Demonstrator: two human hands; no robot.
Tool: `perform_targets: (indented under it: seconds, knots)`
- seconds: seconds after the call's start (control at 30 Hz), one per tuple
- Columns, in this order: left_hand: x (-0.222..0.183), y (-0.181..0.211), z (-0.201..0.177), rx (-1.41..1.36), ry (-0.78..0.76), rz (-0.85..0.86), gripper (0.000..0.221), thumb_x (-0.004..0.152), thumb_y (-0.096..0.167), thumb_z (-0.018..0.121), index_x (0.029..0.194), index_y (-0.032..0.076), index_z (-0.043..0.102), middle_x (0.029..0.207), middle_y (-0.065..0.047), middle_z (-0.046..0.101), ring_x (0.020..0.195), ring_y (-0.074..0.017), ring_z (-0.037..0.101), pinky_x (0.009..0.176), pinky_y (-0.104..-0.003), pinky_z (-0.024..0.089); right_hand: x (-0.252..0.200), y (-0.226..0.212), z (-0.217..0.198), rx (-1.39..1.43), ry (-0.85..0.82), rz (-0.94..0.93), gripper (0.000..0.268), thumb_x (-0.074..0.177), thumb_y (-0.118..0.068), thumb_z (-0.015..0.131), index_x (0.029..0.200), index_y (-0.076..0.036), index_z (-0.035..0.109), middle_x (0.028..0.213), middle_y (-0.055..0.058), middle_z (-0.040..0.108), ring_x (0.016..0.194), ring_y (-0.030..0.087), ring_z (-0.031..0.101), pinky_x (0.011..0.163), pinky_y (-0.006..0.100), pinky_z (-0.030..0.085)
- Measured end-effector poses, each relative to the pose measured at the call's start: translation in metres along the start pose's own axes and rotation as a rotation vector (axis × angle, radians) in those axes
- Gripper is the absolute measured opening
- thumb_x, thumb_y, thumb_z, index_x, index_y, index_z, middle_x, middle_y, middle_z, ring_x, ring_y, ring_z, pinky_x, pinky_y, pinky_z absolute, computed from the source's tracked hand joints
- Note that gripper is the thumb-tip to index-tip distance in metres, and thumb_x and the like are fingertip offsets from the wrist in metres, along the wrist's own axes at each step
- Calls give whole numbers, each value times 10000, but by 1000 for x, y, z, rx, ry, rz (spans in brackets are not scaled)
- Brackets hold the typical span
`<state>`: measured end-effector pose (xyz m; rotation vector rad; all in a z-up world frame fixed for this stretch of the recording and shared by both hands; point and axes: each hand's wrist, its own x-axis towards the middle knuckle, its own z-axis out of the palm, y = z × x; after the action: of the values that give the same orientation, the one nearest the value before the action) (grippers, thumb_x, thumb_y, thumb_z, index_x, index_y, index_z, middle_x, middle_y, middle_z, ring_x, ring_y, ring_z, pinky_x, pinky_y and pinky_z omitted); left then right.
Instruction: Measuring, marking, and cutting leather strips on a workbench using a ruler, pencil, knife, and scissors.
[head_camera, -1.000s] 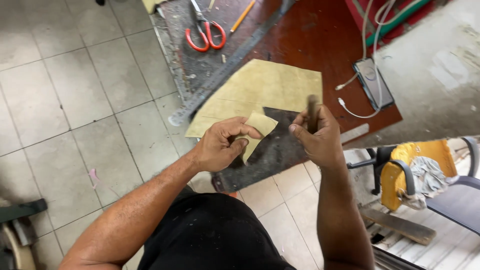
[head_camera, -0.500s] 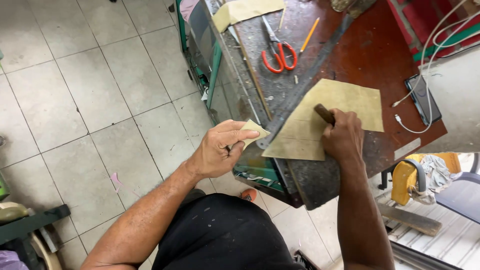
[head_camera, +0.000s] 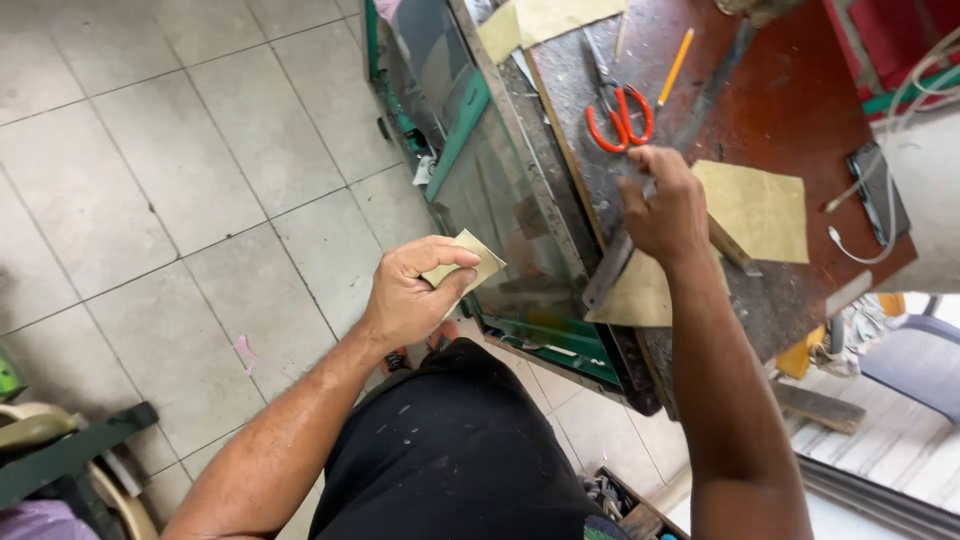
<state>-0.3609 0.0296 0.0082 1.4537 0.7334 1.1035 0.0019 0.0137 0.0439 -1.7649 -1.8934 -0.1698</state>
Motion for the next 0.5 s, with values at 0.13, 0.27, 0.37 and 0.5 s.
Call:
perform_targets:
  seconds: [0.13,0.27,0.37,0.5]
  knots:
    - [13,5,-16,38,35,-16,153,812,86,856,946,153,823,930,-55,784,688,-80,638,589,-267,499,38,43,45,-91,-3,-16,299,887,-176,830,1164,-117,734,1136,113,673,1038,360,699,843,464,564]
    - [32,-2,-30,65,105,-26,149,819,46,829,919,157,824,881,-54,769,607,-122,684,543,-261,513,63,71,58,-345,-223,157,157,950,-448,793,1015,-311,751,990,4,664,914,309,696,782,436,583]
    - [53,-1,-40,193,154,22,135,830,49,832,913,150,800,911,-40,779,752,-137,722,664,-268,547,106,29,31,-369,-478,355,188,883,-346,723,1059,-294,763,969,87,714,939,385,684,810,488,555]
    - [69,8,-50,308,218,20,160,847,52,825,952,156,764,985,-11,787,921,-144,763,857,-275,598,143,-27,-8,-237,-684,650,279,798,-218,661,1058,-168,748,971,177,757,922,366,673,773,467,502]
